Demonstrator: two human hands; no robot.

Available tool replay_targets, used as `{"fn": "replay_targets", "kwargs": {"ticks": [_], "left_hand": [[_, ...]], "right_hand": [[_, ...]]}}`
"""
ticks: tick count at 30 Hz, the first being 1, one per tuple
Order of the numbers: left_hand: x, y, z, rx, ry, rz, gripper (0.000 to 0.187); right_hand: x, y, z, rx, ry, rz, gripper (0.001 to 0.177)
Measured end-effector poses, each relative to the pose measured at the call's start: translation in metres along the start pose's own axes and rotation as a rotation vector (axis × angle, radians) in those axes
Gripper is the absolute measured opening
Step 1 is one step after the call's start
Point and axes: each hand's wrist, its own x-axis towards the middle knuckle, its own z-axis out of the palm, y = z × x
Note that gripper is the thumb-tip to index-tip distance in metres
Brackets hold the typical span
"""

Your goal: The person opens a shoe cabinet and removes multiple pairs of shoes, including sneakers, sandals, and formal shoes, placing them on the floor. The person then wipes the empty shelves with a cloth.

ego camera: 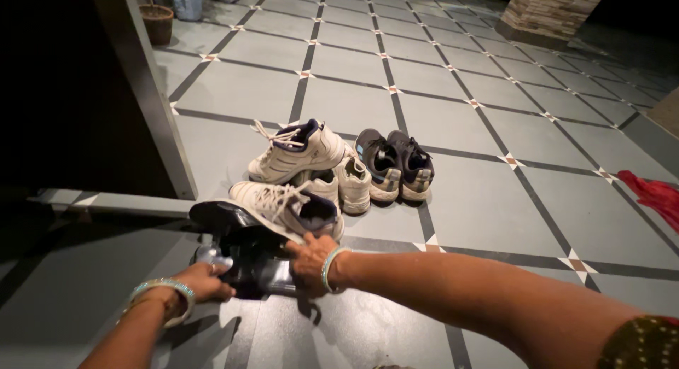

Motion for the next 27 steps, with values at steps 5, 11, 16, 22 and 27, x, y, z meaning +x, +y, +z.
{"fn": "replay_targets", "kwargs": {"ticks": [5, 11, 16, 22, 27], "left_hand": [[0.011, 0.018, 0.010, 0.296, 0.084, 0.115, 0.099], [-0.005, 0.031, 0.020, 0.306, 0.017, 0.099, 0.107], [-0.022, 0.036, 0.013, 0.450, -0.005, 0.094, 0.093], [-0.065, 0.049, 0.004, 0.589, 0.052, 0.057, 0.080], [-0.102, 0.046, -0.023, 0.610, 0.077, -0.031, 0.064]], "right_hand": [[0.004, 0.011, -0.009, -0.126, -0.007, 0.008, 0.031], [0.025, -0.005, -0.019, -0.041, -0.078, 0.110, 0.033], [0.041, -0.005, -0.029, 0.017, -0.147, 0.091, 0.037], [0.054, 0.002, -0.041, 0.109, 0.335, 0.054, 0.036], [0.067, -0.012, -0.068, 0.093, 0.166, 0.113, 0.024]]}}
